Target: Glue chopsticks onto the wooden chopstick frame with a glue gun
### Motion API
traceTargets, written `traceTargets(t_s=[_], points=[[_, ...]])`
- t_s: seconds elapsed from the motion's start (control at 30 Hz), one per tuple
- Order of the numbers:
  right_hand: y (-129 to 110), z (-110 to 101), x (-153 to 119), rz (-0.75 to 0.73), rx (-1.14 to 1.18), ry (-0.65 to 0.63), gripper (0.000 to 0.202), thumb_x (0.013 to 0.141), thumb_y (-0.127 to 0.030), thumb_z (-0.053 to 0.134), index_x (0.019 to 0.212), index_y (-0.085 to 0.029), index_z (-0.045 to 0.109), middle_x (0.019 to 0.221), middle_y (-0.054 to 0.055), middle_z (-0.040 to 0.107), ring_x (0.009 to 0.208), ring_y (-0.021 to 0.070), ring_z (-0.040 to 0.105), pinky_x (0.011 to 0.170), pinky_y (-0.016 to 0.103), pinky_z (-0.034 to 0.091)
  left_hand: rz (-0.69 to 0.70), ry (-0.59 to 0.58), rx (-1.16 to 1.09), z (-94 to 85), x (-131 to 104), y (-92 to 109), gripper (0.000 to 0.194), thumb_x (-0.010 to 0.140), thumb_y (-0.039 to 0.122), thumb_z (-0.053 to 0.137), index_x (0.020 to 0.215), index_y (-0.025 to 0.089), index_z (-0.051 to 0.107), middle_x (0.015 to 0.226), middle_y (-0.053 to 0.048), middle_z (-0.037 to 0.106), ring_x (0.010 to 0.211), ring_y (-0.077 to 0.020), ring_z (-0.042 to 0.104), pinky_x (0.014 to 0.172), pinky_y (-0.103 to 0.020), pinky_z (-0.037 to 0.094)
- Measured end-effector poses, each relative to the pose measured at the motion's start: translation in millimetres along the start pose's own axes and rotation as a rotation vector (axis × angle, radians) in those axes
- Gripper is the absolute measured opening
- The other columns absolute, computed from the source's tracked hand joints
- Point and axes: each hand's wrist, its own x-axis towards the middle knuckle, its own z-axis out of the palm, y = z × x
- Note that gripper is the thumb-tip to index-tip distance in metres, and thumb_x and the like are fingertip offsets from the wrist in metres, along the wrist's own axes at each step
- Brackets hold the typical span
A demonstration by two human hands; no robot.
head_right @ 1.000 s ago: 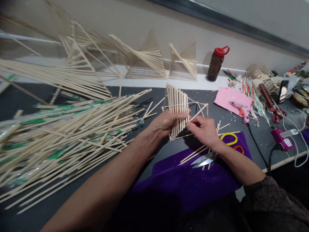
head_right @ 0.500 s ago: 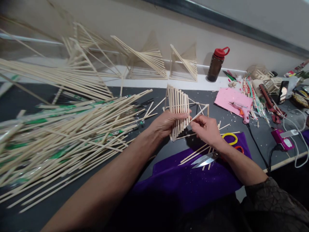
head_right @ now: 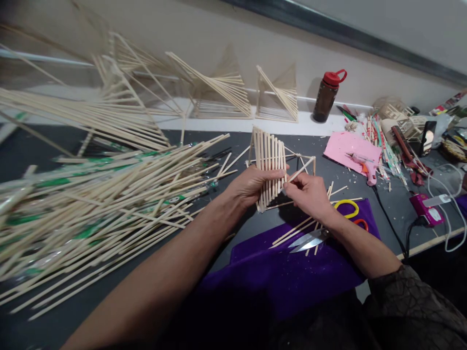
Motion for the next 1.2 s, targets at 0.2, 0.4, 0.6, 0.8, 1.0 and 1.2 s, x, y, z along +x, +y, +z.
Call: traceTargets(t_s=[0.2,0.4,0.6,0.8,1.0,1.2], points=[[-2,-5,-1,0.017,-0.023,-0.045,0.023,0.081,-0.038,0.058,0.070,-0.018,0.059,0.058,-0.003,0.057,0.043,0.0061,0.050,0.045,0.022,0.039,-0.005,0.008,0.000,1.3,0,1,0.022,0.052,0.010,0.079,0.073,0.010,0.071,0.059,-0.004,0.067,0.053,-0.0137,0.059,0.052,-0.025,0.049],[-17,-36,-28,0.000,-0.116,-0.233,0.030,0.087,-0.043,0.058,0.073,-0.017,0.065,0.059,-0.002,0.058,0.045,0.0068,0.052,0.044,0.021,0.038,-0.055,-0.016,0.062,-1.0,-5,8,0.029,0.050,0.014,0.081,0.076,0.011,0.071,0.057,-0.004,0.068,0.050,-0.0135,0.059,0.047,-0.023,0.048],[-22,-71,-37,-0.098,-0.051,-0.130,0.025,0.086,-0.037,0.062,0.072,-0.017,0.067,0.058,-0.002,0.060,0.045,0.0066,0.050,0.043,0.021,0.038,-0.071,-0.127,0.177,-18.0,-7,15,0.033,0.048,0.016,0.083,0.079,0.009,0.072,0.059,-0.006,0.069,0.052,-0.0137,0.061,0.050,-0.022,0.049],[1,-85,10,-0.067,-0.086,-0.090,0.024,0.085,-0.038,0.061,0.079,-0.017,0.070,0.064,-0.001,0.063,0.050,0.0087,0.053,0.049,0.023,0.042,-0.146,-0.158,0.250,-32.3,-4,21,0.041,0.045,0.018,0.086,0.083,0.009,0.073,0.059,-0.005,0.070,0.052,-0.0134,0.062,0.051,-0.021,0.048],[24,-60,61,-0.252,-0.128,-0.154,0.026,0.082,-0.029,0.065,0.105,-0.020,0.074,0.103,0.006,0.071,0.084,0.0154,0.064,0.077,0.032,0.051,-0.179,-0.143,0.320,-40.1,-5,26,0.045,0.041,0.021,0.089,0.082,0.010,0.073,0.058,-0.005,0.070,0.050,-0.0142,0.062,0.049,-0.021,0.046],[29,-36,78,-0.280,-0.064,-0.171,0.028,0.084,-0.019,0.061,0.110,-0.016,0.073,0.105,0.008,0.072,0.092,0.0161,0.066,0.088,0.033,0.050,-0.210,-0.118,0.340,-45.3,-3,25,0.048,0.039,0.027,0.092,0.081,0.011,0.073,0.056,-0.004,0.069,0.047,-0.0134,0.061,0.047,-0.021,0.045]])
